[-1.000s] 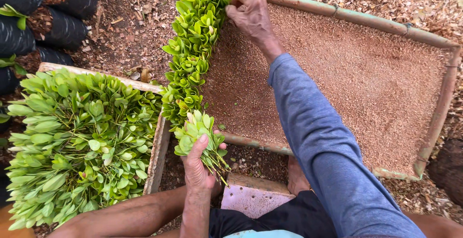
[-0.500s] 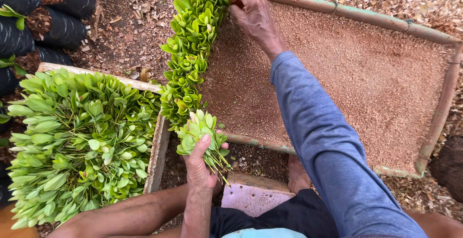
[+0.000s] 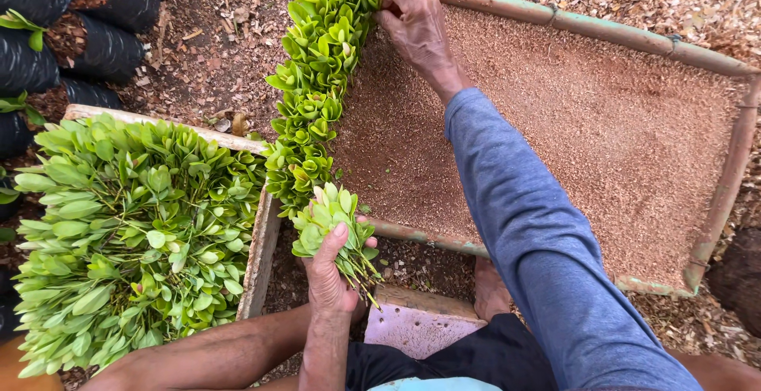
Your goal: The person sorts through a bundle of plant cuttings, selecting individual stems and planting them into a tray of sand or fine soil, arranging them in a dense row.
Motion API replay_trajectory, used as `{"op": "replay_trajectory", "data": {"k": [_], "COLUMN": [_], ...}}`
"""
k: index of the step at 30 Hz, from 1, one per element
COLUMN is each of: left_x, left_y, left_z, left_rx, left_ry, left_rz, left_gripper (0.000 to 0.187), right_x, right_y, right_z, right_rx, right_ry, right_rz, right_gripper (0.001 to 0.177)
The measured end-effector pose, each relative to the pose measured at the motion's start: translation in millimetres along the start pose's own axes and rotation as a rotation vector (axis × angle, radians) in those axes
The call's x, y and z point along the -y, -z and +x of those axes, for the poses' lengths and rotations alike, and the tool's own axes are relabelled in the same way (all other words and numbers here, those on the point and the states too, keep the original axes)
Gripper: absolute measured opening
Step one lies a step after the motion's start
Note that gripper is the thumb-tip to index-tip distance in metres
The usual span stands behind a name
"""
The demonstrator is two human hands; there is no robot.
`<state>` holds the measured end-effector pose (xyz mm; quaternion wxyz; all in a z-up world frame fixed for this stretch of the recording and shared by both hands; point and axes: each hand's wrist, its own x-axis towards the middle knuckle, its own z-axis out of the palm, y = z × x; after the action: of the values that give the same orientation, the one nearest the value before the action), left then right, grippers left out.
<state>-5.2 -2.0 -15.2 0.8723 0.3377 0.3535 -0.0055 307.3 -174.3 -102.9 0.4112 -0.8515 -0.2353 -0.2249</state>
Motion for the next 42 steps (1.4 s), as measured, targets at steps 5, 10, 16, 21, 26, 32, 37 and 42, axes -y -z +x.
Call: {"op": "replay_trajectory", "data": {"k": [5, 10, 16, 21, 26, 32, 37, 42], "left_x": [-0.1, 1.7, 1.0, 1.7, 1.8, 2.4, 0.5, 0.7], "left_y": [2.3, 1.5, -3.1, -3.7, -2.5, -7.8, -7.0, -1.7], "left_z": [-0.9, -1.7, -2.5, -3.2, -7.4, -8.6, -7.5, -1.4], "left_rx": [-0.013, -0.022, -0.051, -0.029, -0.027, -0.023, -0.037, -0.015], "left_ry": [0.070, 0.046, 0.092, 0.121, 0.125, 0.098, 0.044, 0.112], "left_rz": [0.015, 0.038, 0.030, 0.042, -0.008, 0.051, 0.040, -0.019], "left_gripper": [0.058, 0.054, 0.056, 0.060, 0.064, 0.060, 0.061, 0.054], "right_x": [-7.6, -21.5, -11.9, -13.1, -32.5, -22.3, -34.8, -29.8], "right_y": [-7.0, -14.8, -7.4, -17.6, -34.5, -20.1, -37.3, -37.2], "right_z": [-2.3, -3.6, -7.7, -12.2, -25.1, -21.2, -27.5, -23.6], "right_rx": [0.034, 0.059, 0.037, -0.009, 0.002, 0.108, 0.067, 0.104], "right_ry": [0.006, 0.030, -0.092, -0.046, 0.064, -0.064, -0.147, -0.116], "right_rz": [-0.120, -0.225, -0.053, -0.243, -0.503, -0.287, -0.400, -0.410], "right_gripper": [0.013, 0.015, 0.029, 0.014, 0.017, 0.011, 0.018, 0.008]}}
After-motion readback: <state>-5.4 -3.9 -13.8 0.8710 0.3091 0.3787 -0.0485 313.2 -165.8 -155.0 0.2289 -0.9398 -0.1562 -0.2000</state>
